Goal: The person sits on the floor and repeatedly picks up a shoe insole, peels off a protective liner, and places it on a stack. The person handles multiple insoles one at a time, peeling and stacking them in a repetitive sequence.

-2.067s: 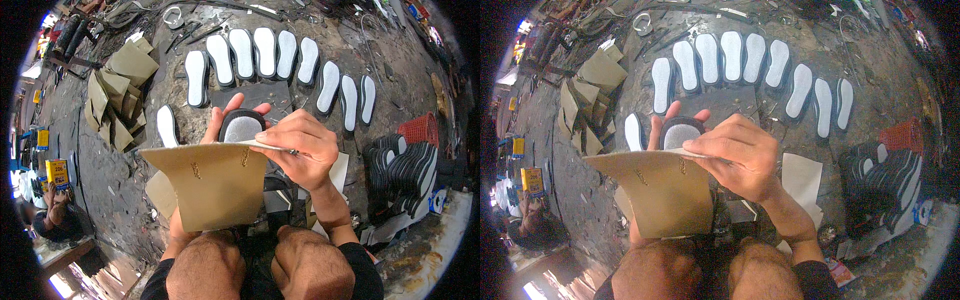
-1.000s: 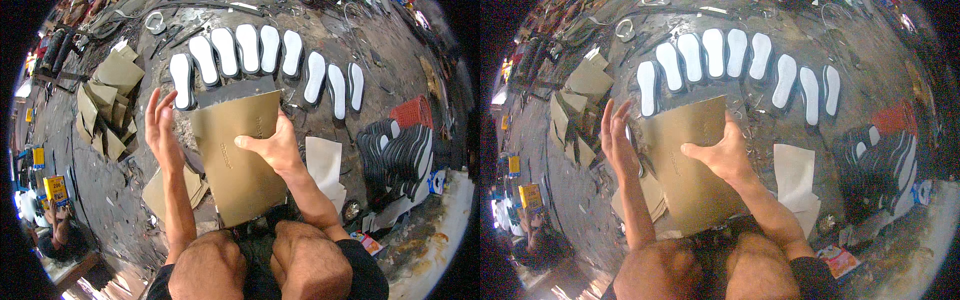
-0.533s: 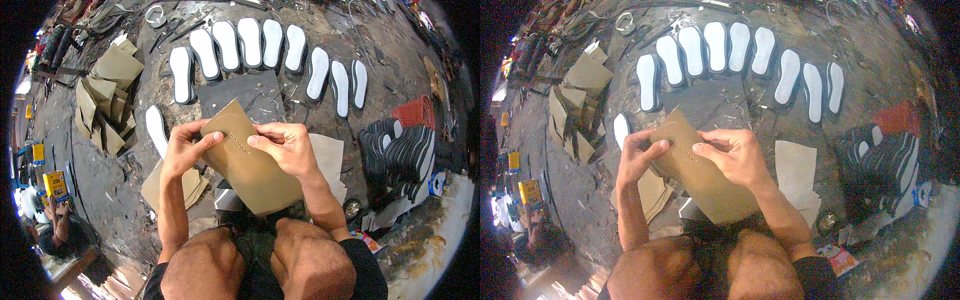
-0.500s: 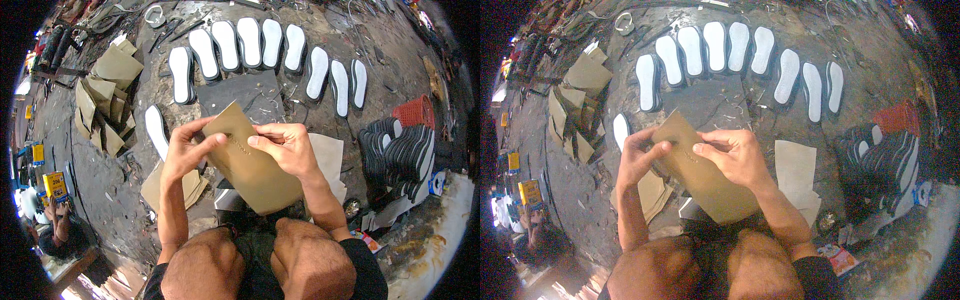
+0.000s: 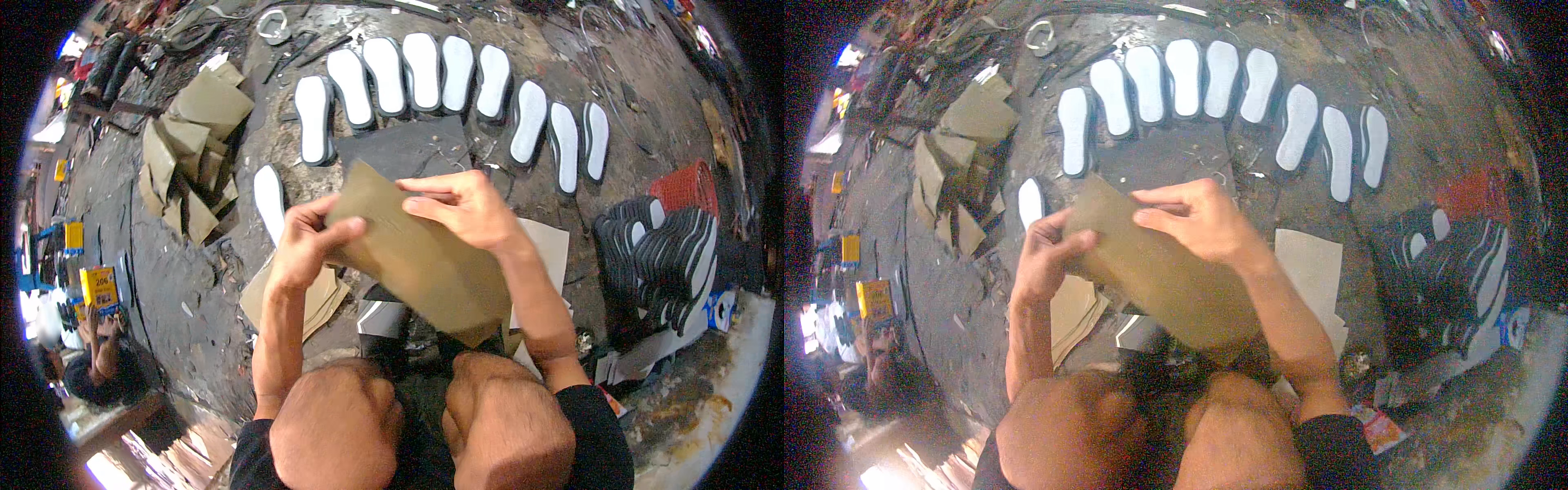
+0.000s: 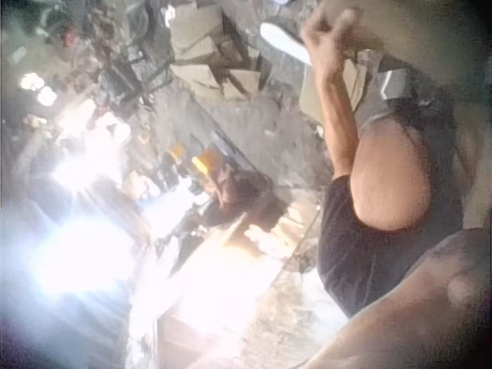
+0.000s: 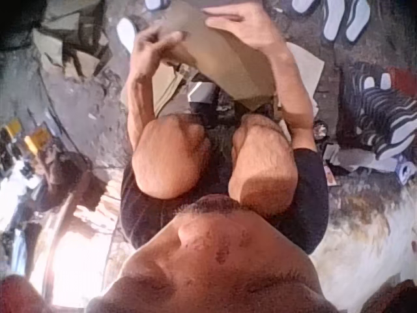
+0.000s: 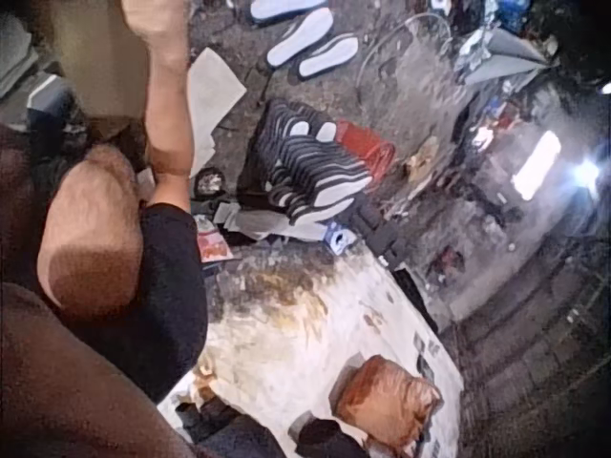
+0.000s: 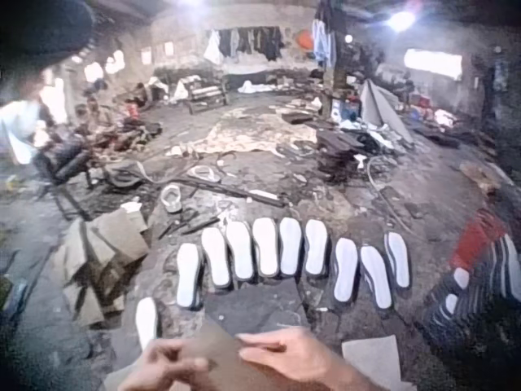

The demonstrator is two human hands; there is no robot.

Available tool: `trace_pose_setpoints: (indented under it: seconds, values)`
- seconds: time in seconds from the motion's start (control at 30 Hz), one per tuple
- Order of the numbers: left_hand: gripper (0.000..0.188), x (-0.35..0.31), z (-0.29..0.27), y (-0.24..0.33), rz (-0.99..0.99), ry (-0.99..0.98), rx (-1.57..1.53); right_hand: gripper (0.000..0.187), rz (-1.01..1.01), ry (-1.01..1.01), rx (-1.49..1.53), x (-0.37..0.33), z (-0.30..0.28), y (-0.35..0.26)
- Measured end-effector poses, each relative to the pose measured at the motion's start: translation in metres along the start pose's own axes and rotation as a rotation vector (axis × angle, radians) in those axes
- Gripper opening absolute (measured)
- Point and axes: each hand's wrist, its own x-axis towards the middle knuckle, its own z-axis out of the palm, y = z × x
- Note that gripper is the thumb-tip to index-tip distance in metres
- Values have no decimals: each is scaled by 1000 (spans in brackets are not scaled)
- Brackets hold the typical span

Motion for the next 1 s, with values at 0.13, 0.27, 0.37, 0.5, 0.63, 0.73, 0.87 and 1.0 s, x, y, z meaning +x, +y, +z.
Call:
trace_pose_setpoints:
  seconds: [0.13, 0.27, 0.37, 0.5, 0.63, 0.73, 0.87, 1.0]
  values:
    - [41, -28, -33, 3, 165, 137, -165, 26, 56, -194, -290, -21, -34, -23]
    - [30, -41, -37, 2, 108, 159, -280, 22, 19, -92, -350, -25, -25, -41]
    - [26, -50, -52, -1, -18, 303, -275, 28, -35, -19, -384, -14, -11, -44]
    - [27, -55, -78, -13, 103, 397, -435, 42, -428, 357, -412, -27, -20, -63]
    - [41, -51, -162, 7, 533, 651, -794, 37, -318, 629, -266, -58, -38, -56]
    - [51, -74, -245, -20, 412, 953, -681, 35, -232, 623, -263, -79, -31, -23]
    - [81, -114, -291, -178, 175, 1270, 202, 32, -115, 445, -284, -128, -17, -21]
    - [93, -189, -256, -312, -444, 1146, 360, 27, 28, 371, -312, -161, -15, -28]
